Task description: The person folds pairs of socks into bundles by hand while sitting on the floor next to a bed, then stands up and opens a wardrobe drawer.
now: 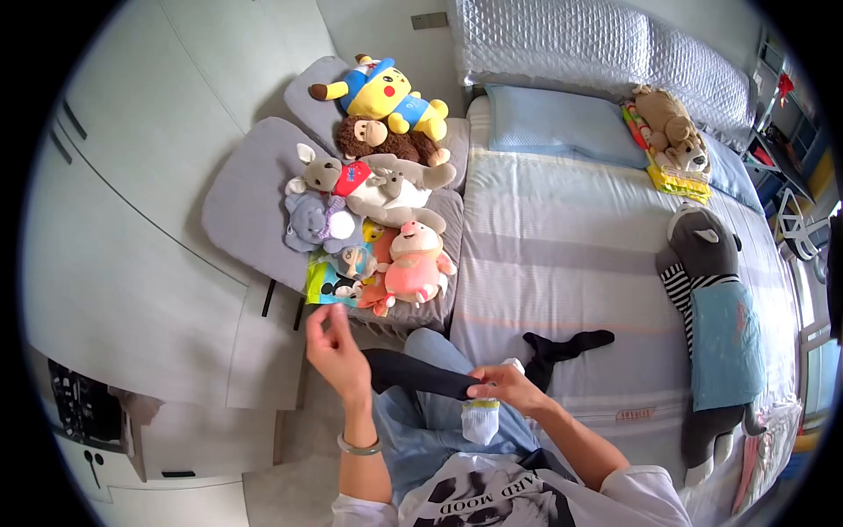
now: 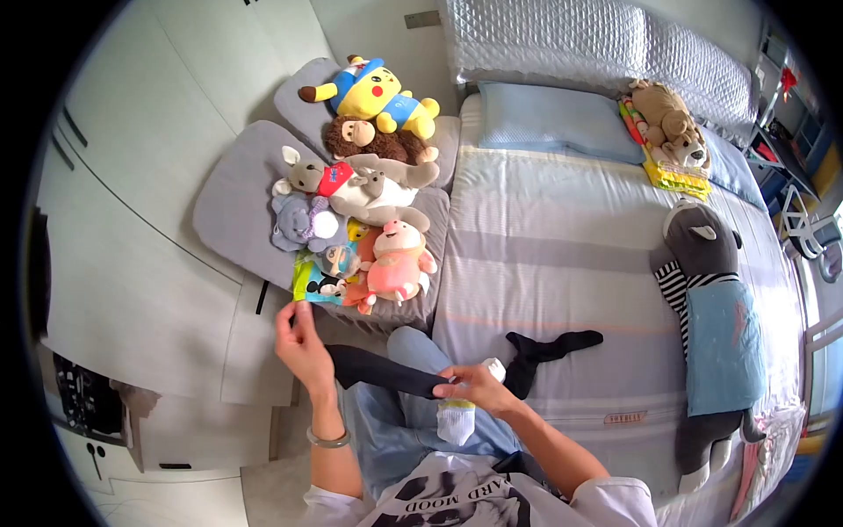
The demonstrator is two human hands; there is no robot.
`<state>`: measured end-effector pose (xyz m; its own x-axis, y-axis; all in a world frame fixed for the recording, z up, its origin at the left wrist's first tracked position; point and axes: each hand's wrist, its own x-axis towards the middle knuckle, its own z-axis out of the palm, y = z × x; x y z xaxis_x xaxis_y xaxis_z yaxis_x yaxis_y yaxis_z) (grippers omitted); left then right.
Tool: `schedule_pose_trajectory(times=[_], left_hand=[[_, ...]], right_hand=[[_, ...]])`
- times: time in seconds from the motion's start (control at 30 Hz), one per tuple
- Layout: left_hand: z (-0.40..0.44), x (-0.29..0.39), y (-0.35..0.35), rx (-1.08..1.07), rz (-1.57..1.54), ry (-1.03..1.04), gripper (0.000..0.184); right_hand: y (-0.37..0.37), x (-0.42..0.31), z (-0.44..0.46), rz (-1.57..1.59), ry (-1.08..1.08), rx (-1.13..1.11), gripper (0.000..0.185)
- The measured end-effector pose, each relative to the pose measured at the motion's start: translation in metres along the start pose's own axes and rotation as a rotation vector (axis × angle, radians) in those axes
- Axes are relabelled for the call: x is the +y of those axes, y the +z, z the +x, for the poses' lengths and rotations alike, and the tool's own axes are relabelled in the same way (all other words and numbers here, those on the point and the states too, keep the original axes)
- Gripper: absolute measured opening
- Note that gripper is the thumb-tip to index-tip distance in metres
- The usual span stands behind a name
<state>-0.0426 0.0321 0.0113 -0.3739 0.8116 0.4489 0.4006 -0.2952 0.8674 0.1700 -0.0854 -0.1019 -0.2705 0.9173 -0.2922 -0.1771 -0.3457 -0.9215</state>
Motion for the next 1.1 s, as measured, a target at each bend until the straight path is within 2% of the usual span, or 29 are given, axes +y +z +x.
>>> schedule_pose_trajectory(times=[0.03, 0.13, 0.17, 0.23, 0.27, 0.3, 0.37, 0.43, 0.5, 0.53, 0.57, 0.63, 0.67, 0.7, 0.73, 0.77, 0.8, 0.83, 0.9, 0.93, 0.97, 1.0, 1.03, 1.1], left_hand=[[0.001, -0.002, -0.003, 0.027, -0.042, -0.03, 0.02], [0.0, -0.01, -0.007, 0.065, -0.081, -0.007, 0.021], [-0.002, -0.012, -0.008, 0.063, -0.072, -0.033, 0.021], [-0.006, -0.015, -0.012, 0.054, -0.06, -0.061, 0.021], [-0.009, -0.016, -0.014, 0.053, -0.017, -0.099, 0.022], [-0.011, -0.017, -0.015, 0.053, 0.026, -0.137, 0.022], [-0.012, -0.025, -0.017, 0.076, 0.018, -0.102, 0.022], [-0.016, -0.037, -0.016, 0.098, 0.009, -0.071, 0.022], [-0.026, -0.054, -0.011, 0.0, 0.051, -0.154, 0.023], [-0.031, -0.061, -0.003, -0.065, 0.154, -0.111, 0.026], [-0.042, -0.065, 0.002, -0.202, 0.255, -0.186, 0.028], [-0.075, -0.116, 0.018, -0.393, 0.416, -0.152, 0.029], [-0.091, -0.129, 0.02, -0.482, 0.484, -0.215, 0.03], [-0.103, -0.141, 0.02, -0.569, 0.553, -0.274, 0.033], [-0.112, -0.157, 0.019, -0.573, 0.546, -0.225, 0.041], [-0.114, -0.157, 0.02, -0.579, 0.543, -0.22, 0.041], [-0.117, -0.154, 0.019, -0.532, 0.495, -0.167, 0.042], [-0.119, -0.151, 0.016, -0.482, 0.448, -0.118, 0.043], [-0.115, -0.143, 0.016, -0.512, 0.326, -0.17, 0.039], [-0.111, -0.135, 0.016, -0.553, 0.209, -0.213, 0.034], [-0.106, -0.127, 0.017, -0.592, 0.09, -0.254, 0.03], [-0.102, -0.113, 0.018, -0.586, 0.088, -0.256, 0.03], [-0.097, -0.097, 0.02, -0.607, 0.037, -0.251, 0.028], [-0.096, -0.077, 0.021, -0.635, -0.008, -0.248, 0.026]], right_hand=[[-0.002, 0.004, 0.0, 0.001, 0.002, 0.006, 0.019], [-0.002, 0.014, 0.005, 0.496, -0.093, 0.099, 0.012], [0.001, 0.015, 0.008, 0.497, -0.093, 0.103, 0.012], [0.014, -0.001, 0.01, 0.801, -0.26, 0.325, 0.012], [0.014, -0.005, 0.01, 0.814, -0.256, 0.433, 0.011], [0.011, -0.006, 0.01, 0.815, -0.257, 0.439, 0.011], [0.001, -0.008, 0.01, 0.683, -0.288, 0.598, 0.011], [-0.004, -0.01, 0.008, 0.664, -0.317, 0.631, 0.011], [-0.017, 0.002, 0.008, 0.407, -0.306, 0.678, 0.012], [-0.024, 0.009, 0.009, 0.288, -0.274, 0.714, 0.014], [-0.033, 0.017, 0.011, 0.208, -0.222, 0.676, 0.016], [-0.051, 0.052, 0.021, -0.009, -0.183, 0.644, 0.019], [-0.061, 0.058, 0.02, -0.257, -0.213, 0.721, 0.023], [-0.078, 0.073, 0.018, -0.26, -0.116, 0.788, 0.021], [-0.095, 0.081, 0.015, -0.501, -0.118, 0.887, 0.024], [-0.108, 0.087, 0.009, -0.742, -0.114, 0.981, 0.029], [-0.113, 0.084, -0.002, -1.078, -0.055, 1.02, 0.034], [-0.121, 0.092, -0.011, -1.306, -0.099, 1.002, 0.036], [-0.142, 0.105, -0.023, -1.375, -0.016, 0.758, 0.049], [-0.15, 0.104, -0.022, -1.381, -0.025, 0.759, 0.049], [-0.159, 0.102, -0.02, -1.216, -0.037, 0.726, 0.047], [-0.162, 0.096, -0.019, -1.049, -0.041, 0.685, 0.046], [-0.16, 0.086, -0.018, -1.052, -0.04, 0.68, 0.046], [-0.152, 0.074, -0.018, -1.034, -0.178, 0.801, 0.028]])
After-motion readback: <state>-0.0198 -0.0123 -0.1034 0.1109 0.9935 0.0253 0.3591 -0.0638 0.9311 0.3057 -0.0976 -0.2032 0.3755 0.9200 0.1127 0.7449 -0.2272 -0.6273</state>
